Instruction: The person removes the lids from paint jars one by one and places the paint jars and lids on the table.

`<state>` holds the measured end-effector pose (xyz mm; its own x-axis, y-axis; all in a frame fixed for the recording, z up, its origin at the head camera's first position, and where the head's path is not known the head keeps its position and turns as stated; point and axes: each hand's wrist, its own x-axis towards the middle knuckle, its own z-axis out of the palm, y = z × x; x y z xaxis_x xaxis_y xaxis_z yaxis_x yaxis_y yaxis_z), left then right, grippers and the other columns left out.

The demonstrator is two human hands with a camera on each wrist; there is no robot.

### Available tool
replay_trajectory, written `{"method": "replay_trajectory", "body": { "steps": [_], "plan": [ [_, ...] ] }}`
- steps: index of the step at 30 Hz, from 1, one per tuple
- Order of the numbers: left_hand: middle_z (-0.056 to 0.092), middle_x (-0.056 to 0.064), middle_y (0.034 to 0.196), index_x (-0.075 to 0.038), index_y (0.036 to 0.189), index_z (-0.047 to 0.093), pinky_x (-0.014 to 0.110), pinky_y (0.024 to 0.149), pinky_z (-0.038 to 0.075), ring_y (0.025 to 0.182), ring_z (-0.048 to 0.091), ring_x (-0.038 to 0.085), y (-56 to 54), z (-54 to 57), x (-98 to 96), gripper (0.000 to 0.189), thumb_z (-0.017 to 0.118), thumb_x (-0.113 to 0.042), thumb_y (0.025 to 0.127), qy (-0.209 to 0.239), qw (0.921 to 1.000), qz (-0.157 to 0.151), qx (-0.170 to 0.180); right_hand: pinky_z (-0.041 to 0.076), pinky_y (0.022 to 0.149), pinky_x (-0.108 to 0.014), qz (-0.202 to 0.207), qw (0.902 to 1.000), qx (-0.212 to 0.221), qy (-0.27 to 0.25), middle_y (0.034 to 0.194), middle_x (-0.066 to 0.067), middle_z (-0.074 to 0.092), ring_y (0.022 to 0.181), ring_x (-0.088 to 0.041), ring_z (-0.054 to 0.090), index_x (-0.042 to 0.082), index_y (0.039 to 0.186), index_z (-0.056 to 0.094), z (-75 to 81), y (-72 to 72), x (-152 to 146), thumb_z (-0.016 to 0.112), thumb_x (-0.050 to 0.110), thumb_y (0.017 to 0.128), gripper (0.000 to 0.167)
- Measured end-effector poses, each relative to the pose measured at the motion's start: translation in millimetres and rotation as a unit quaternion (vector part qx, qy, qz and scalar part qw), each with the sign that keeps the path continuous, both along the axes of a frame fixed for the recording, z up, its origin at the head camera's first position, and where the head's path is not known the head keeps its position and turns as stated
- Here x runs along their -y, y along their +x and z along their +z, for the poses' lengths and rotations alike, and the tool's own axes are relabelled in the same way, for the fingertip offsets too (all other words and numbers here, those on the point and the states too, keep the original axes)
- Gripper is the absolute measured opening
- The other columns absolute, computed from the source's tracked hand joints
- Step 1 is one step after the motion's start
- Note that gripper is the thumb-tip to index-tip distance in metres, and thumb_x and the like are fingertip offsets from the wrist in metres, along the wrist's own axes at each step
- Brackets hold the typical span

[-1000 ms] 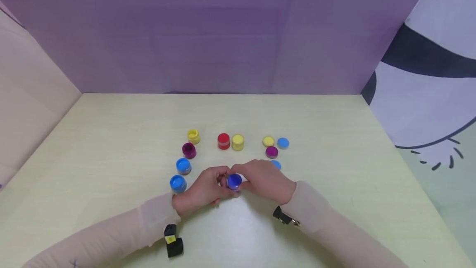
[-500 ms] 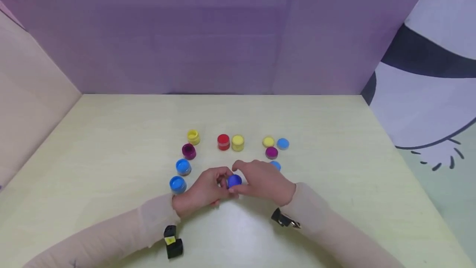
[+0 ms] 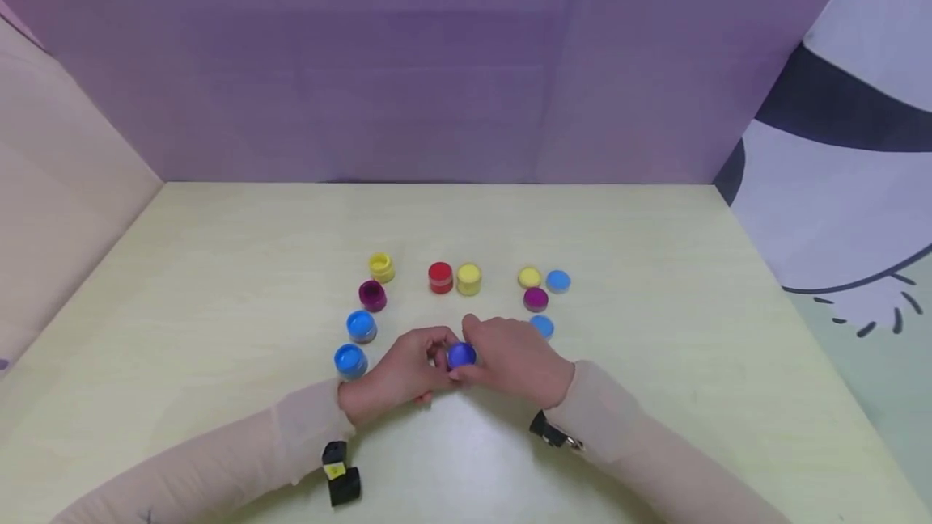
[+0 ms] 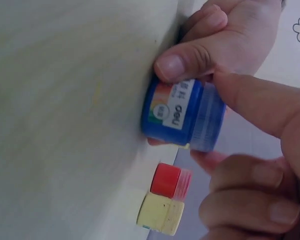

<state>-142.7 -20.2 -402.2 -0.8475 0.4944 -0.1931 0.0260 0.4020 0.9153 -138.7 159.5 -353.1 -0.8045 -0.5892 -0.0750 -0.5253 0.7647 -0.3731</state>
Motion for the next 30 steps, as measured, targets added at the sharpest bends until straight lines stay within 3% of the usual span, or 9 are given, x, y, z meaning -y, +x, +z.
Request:
{"method": "replay_trajectory", "body": {
  "steps": [5,12,15,17,20,23,27,30],
  "plan": [
    [0.054,0.000,0.070,-0.017,0.093,0.062,0.021,0.051,0.042,0.046,0.050,0.012,1.5,1.4,0.8,0.016,0.073,-0.019,0.082,0.008,1.0000,-0.002,-0.001,0.037,0.050,-0.016,0.060,0.9979,-0.004,-0.023,0.063,0.009,0.052,0.052,-0.001,0.040,0.009,0.099,0.058,-1.1,-4.9,-6,0.071,0.025,0.083,0.027],
    [0.053,0.001,0.070,-0.018,0.093,0.061,0.022,0.050,0.040,0.046,0.049,0.013,0.7,2.0,-0.3,0.019,0.076,-0.019,0.080,0.020,0.9996,0.002,0.019,0.050,0.072,-0.020,0.142,0.9871,0.002,-0.074,0.095,-0.001,0.071,0.070,0.000,0.058,0.010,0.117,0.062,-3.3,-14.5,-19,0.067,0.016,0.086,0.032],
    [0.054,0.001,0.072,-0.018,0.092,0.061,0.022,0.049,0.040,0.047,0.049,0.013,0.0,2.0,-1.1,0.019,0.076,-0.018,0.080,0.023,0.9995,0.001,0.023,0.051,0.078,-0.022,0.158,0.9837,0.018,-0.083,0.102,-0.004,0.071,0.072,0.001,0.059,0.011,0.123,0.061,-2.4,-17.2,-23,0.065,0.012,0.087,0.036],
    [0.054,0.001,0.074,-0.017,0.091,0.060,0.022,0.050,0.040,0.047,0.049,0.013,0.0,2.1,-1.3,0.019,0.076,-0.018,0.080,0.022,0.9996,-0.001,0.020,0.051,0.074,-0.021,0.159,0.9830,0.025,-0.088,0.098,-0.003,0.071,0.066,0.003,0.055,0.011,0.123,0.061,-1.3,-17.3,-24,0.066,0.011,0.087,0.037],
    [0.054,0.000,0.073,-0.017,0.092,0.060,0.022,0.052,0.041,0.047,0.050,0.013,0.4,2.4,-1.1,0.019,0.075,-0.019,0.081,0.010,0.9999,-0.003,0.011,0.044,0.059,-0.016,0.140,0.9870,0.022,-0.077,0.074,0.006,0.064,0.055,0.004,0.042,0.010,0.121,0.061,0.5,-15.3,-21,0.068,0.019,0.086,0.037],
    [0.054,0.001,0.069,-0.016,0.094,0.061,0.022,0.050,0.041,0.046,0.049,0.012,0.7,2.3,-1.1,0.019,0.075,-0.019,0.081,-0.001,1.0000,-0.001,0.002,0.030,0.046,-0.015,0.088,0.9948,0.008,-0.051,0.056,0.012,0.042,0.047,0.002,0.030,0.009,0.114,0.058,0.3,-11.0,-14,0.069,0.033,0.085,0.039],
    [0.055,0.001,0.069,-0.015,0.094,0.062,0.023,0.048,0.041,0.045,0.049,0.013,1.3,2.4,-0.9,0.019,0.075,-0.018,0.081,0.001,1.0000,0.004,0.001,0.021,0.042,-0.017,0.012,0.9998,-0.014,-0.008,0.052,0.011,0.033,0.044,-0.002,0.027,0.011,0.098,0.054,-1.2,-3.4,-5,0.068,0.050,0.081,0.044],
    [0.055,0.001,0.068,-0.015,0.093,0.063,0.023,0.049,0.041,0.046,0.049,0.013,1.3,2.3,-0.9,0.018,0.075,-0.018,0.080,0.002,1.0000,0.005,-0.001,0.021,0.041,-0.018,-0.014,0.9995,-0.027,0.008,0.053,0.009,0.035,0.044,-0.003,0.029,0.013,0.090,0.052,-2.5,-0.6,-2,0.069,0.051,0.079,0.044]
  ]
}}
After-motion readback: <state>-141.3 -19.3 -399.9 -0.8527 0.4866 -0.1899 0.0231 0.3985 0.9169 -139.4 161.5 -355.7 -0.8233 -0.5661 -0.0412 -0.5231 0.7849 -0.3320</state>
